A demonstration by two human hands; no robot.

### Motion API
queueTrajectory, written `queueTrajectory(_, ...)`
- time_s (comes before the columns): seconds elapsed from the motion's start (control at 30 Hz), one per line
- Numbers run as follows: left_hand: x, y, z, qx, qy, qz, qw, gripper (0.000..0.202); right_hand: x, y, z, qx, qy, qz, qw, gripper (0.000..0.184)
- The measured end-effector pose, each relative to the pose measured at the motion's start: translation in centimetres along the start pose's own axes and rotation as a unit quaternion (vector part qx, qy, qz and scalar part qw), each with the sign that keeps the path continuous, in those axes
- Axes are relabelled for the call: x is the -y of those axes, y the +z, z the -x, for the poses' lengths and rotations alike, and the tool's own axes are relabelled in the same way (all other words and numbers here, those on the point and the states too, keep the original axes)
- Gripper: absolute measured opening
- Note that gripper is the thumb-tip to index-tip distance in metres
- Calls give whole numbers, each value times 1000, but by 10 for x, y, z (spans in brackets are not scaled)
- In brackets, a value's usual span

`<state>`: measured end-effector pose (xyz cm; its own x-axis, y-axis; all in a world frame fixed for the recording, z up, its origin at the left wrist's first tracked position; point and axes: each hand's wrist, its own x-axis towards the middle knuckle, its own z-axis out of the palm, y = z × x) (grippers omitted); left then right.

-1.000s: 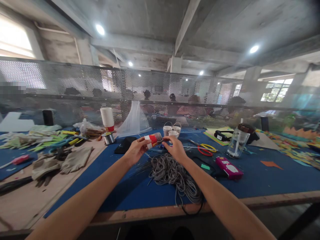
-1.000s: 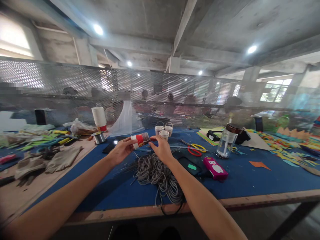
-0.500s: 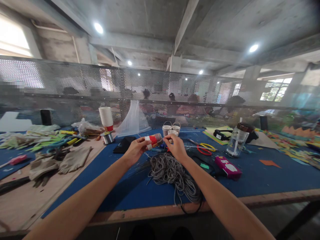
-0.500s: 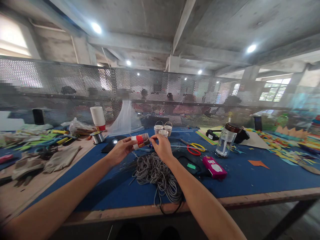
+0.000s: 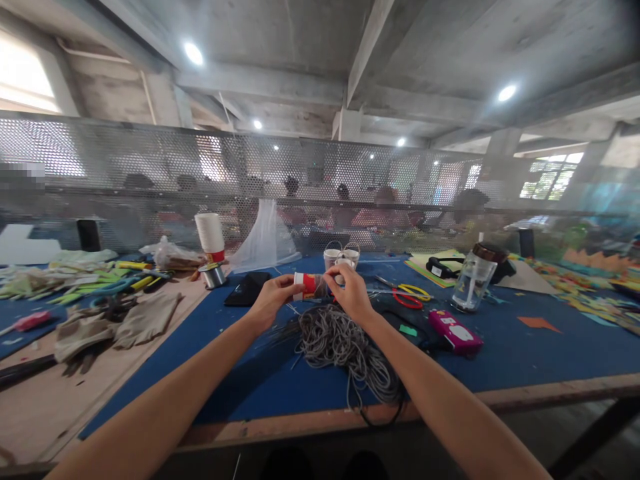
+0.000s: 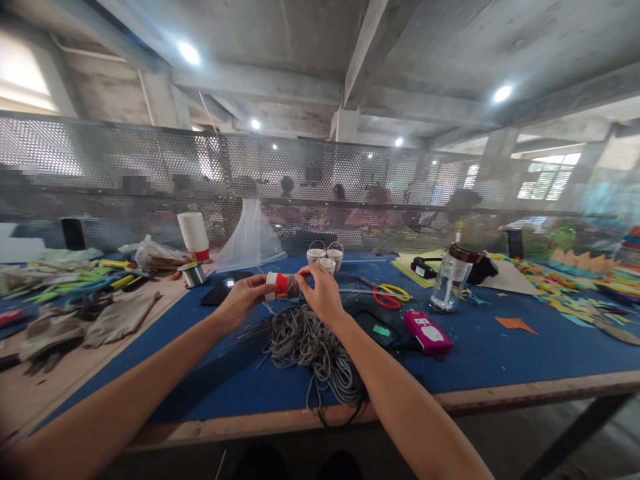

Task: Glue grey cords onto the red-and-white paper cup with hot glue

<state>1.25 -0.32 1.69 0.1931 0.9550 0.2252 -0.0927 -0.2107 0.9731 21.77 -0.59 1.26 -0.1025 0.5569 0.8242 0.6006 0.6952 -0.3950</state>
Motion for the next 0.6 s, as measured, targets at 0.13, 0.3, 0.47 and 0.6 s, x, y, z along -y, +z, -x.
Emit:
queueTrajectory(0.13,0,1,1,14,8,-18,1000,36,2,-1,0,4,6,-1,1000,14)
queueTrajectory(0.3,-3,5,5,30,9,-12,999,34,4,-3,0,12,22,-10,1000,16)
queueTrajectory(0.47,-4,6,6,48,13,8,999,34,3,-3,-1,18,33,-37,999,17)
queueTrajectory(0.6,-4,6,5,52,20,-13,998,34,2,-2,-1,19,37,-46,998,17)
